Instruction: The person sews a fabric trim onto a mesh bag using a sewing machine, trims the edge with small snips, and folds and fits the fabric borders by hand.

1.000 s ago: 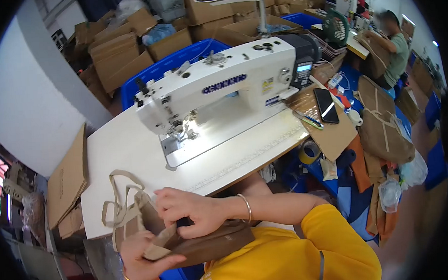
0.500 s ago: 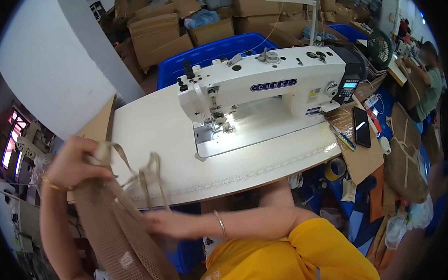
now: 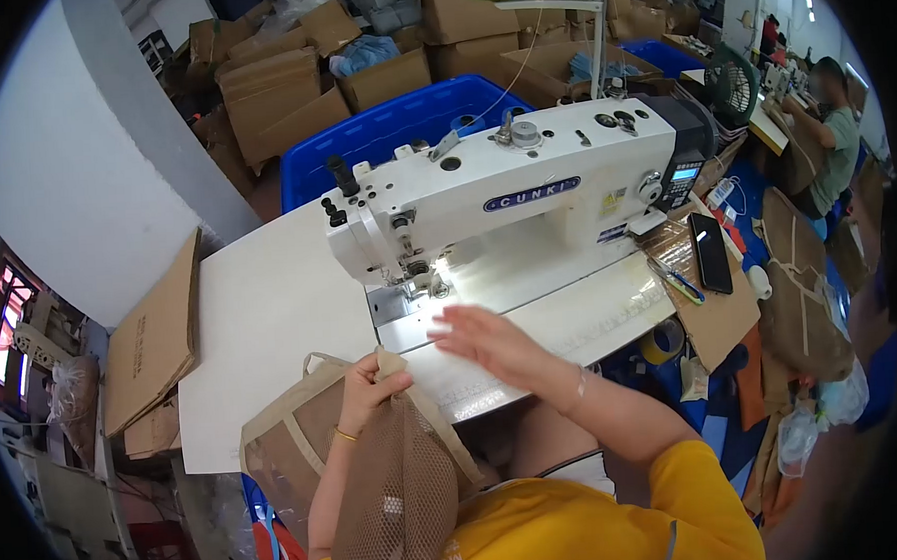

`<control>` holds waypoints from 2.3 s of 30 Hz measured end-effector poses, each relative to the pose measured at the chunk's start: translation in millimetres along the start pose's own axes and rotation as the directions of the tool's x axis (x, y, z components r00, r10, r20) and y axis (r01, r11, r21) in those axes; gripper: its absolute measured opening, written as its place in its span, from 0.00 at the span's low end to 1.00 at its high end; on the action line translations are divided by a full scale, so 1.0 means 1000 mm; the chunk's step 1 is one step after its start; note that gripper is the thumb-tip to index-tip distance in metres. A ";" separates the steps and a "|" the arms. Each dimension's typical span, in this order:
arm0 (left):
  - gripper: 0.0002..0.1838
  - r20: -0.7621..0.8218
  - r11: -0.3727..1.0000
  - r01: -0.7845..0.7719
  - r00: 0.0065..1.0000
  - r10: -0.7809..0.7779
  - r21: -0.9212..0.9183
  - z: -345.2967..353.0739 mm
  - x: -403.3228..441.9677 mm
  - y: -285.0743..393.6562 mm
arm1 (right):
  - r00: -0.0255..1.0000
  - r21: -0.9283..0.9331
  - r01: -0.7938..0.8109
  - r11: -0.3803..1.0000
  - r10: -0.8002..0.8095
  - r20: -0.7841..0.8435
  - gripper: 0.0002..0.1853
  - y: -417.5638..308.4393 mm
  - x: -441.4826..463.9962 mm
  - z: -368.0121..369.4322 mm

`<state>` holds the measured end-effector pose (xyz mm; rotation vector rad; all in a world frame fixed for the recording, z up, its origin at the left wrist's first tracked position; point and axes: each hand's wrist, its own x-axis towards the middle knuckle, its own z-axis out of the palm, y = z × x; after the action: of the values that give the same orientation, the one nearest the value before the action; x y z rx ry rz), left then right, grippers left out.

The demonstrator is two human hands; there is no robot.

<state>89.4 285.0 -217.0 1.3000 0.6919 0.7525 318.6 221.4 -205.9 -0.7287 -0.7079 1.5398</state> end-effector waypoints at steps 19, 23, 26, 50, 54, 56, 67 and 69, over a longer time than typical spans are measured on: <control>0.22 -0.113 0.950 -0.121 0.981 0.159 0.287 0.010 0.003 -0.001 | 0.996 -0.083 -0.085 0.993 0.087 0.015 0.18 0.002 0.085 -0.025; 0.22 -0.054 0.933 -0.148 0.983 0.175 0.329 0.006 0.004 -0.005 | 0.997 -0.234 0.021 0.972 -0.038 -0.069 0.16 0.026 0.066 -0.022; 0.22 -0.063 0.956 -0.129 0.987 0.151 0.264 0.007 0.005 -0.006 | 0.999 -0.391 0.033 0.920 -0.032 0.009 0.18 0.038 0.016 0.000; 0.08 -0.056 0.679 0.069 0.998 -0.041 0.730 0.032 -0.026 0.046 | 0.865 -0.329 -0.189 0.925 0.316 0.390 0.15 0.108 -0.113 0.040; 0.08 0.141 0.503 -0.077 0.986 -0.091 0.861 0.044 -0.007 0.065 | 0.717 -0.285 0.550 0.785 -0.268 0.644 0.18 0.111 -0.104 0.045; 0.06 0.061 0.746 0.082 0.985 -0.163 0.661 0.042 -0.002 0.052 | 0.460 -0.112 0.809 0.577 -0.503 0.731 0.20 0.124 -0.096 0.063; 0.13 0.154 0.963 0.218 0.969 -0.193 -0.161 0.066 -0.023 0.019 | 0.836 -0.289 -0.387 0.876 0.466 0.291 0.18 0.040 -0.127 0.020; 0.13 0.193 0.957 0.239 0.959 -0.207 -0.166 0.067 -0.025 0.023 | 0.953 0.014 -0.293 0.956 0.291 0.085 0.14 0.039 -0.121 0.017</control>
<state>126.4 229.1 -184.5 1.0787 0.6001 0.5000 290.2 96.7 -220.3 -0.7796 -0.6604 1.8548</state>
